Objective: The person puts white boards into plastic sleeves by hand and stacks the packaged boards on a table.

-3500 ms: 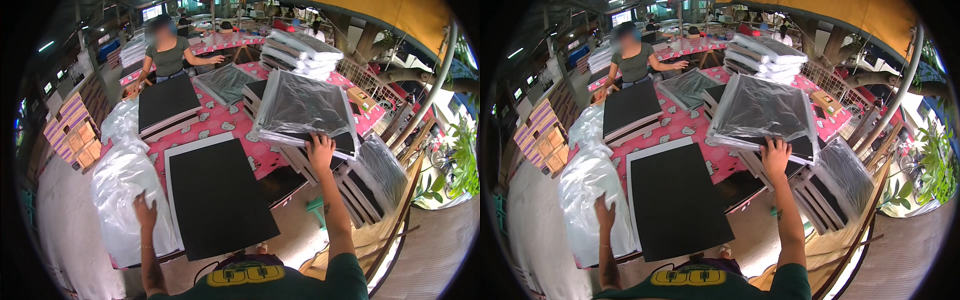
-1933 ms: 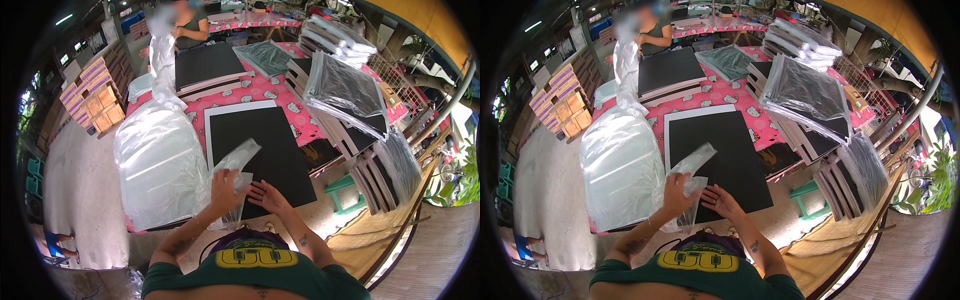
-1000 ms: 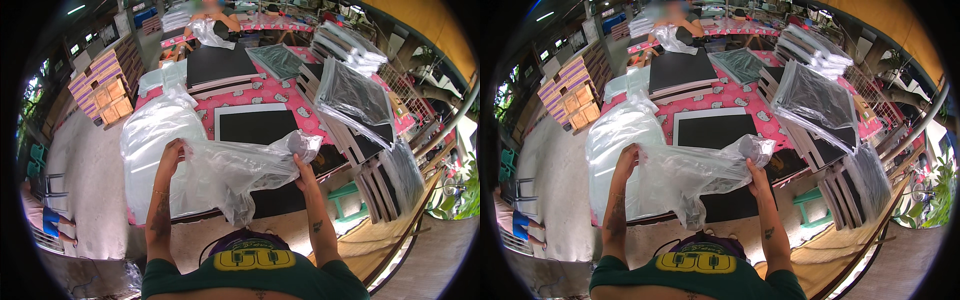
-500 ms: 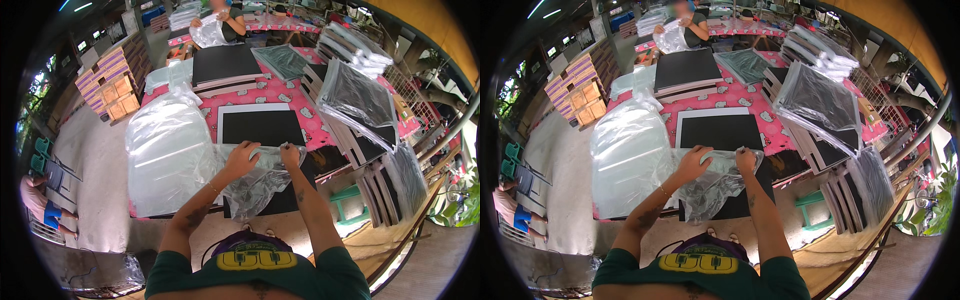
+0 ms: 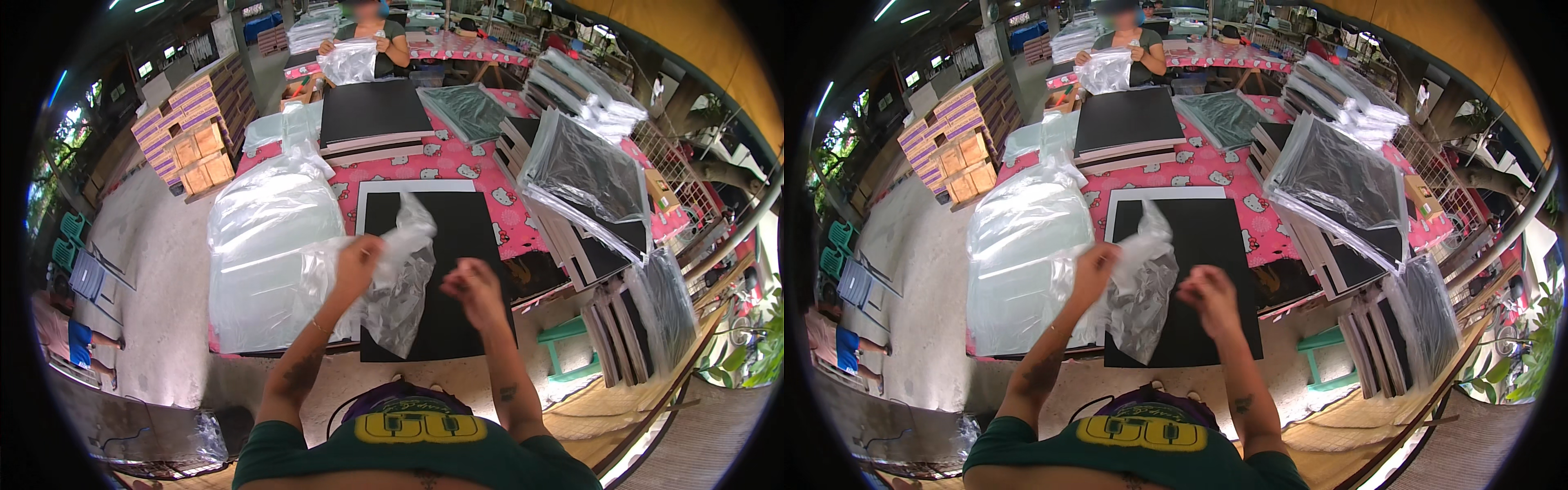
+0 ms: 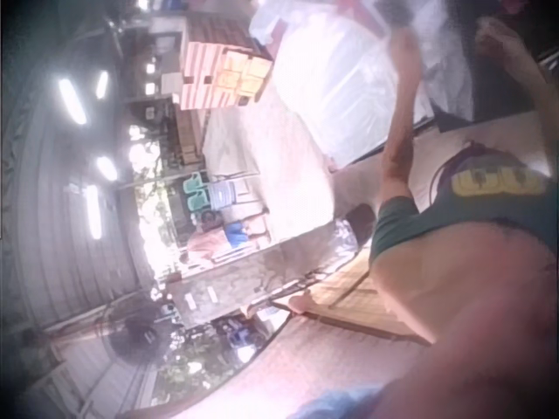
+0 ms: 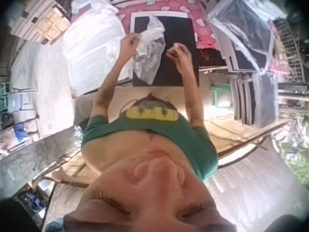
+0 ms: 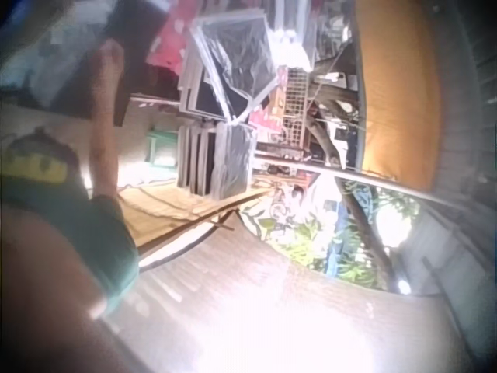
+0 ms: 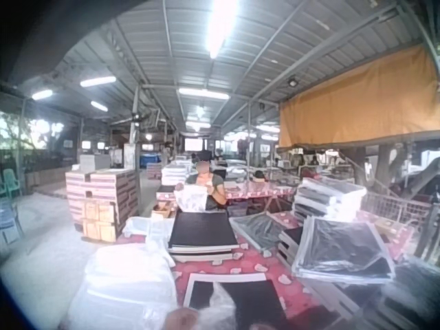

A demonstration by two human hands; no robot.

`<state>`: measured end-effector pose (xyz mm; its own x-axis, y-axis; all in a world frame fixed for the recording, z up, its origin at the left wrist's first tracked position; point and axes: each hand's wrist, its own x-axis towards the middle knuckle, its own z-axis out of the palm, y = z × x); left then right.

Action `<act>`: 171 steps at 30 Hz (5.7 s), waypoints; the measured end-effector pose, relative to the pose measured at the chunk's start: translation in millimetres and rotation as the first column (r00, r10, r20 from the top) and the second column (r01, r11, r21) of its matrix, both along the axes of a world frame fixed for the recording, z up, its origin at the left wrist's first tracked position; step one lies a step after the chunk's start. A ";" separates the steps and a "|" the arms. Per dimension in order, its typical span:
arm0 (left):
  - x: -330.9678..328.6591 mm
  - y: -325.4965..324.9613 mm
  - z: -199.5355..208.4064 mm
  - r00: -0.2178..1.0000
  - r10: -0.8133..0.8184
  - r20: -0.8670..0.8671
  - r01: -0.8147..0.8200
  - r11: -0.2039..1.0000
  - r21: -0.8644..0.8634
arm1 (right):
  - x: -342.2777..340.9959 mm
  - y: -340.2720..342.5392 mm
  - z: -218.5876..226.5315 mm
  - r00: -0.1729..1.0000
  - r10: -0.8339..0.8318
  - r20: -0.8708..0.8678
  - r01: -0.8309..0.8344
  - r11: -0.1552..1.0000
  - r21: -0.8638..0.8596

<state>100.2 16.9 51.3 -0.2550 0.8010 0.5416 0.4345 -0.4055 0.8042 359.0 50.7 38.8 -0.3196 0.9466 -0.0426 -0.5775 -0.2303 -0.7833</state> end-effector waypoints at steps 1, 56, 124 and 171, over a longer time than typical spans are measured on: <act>21.6 -12.4 12.2 0.979 -0.180 -0.098 0.167 0.977 -0.134 | -13.6 -7.8 10.4 0.989 0.146 0.022 -0.141 0.978 -0.151; 25.5 -85.2 7.1 0.881 0.301 -0.365 -0.309 0.950 0.038 | 9.0 -52.7 49.8 0.794 0.441 -0.418 -0.400 0.897 0.187; -41.6 -181.8 -20.7 0.207 0.020 0.978 0.488 0.864 -0.121 | 217.2 -45.4 -92.3 0.787 0.608 -0.103 -0.597 0.709 -0.376; -98.0 57.8 -30.1 0.053 -0.071 0.996 0.240 0.969 0.056 | 61.3 163.8 -4.2 0.926 -0.204 -0.318 0.136 0.965 -0.224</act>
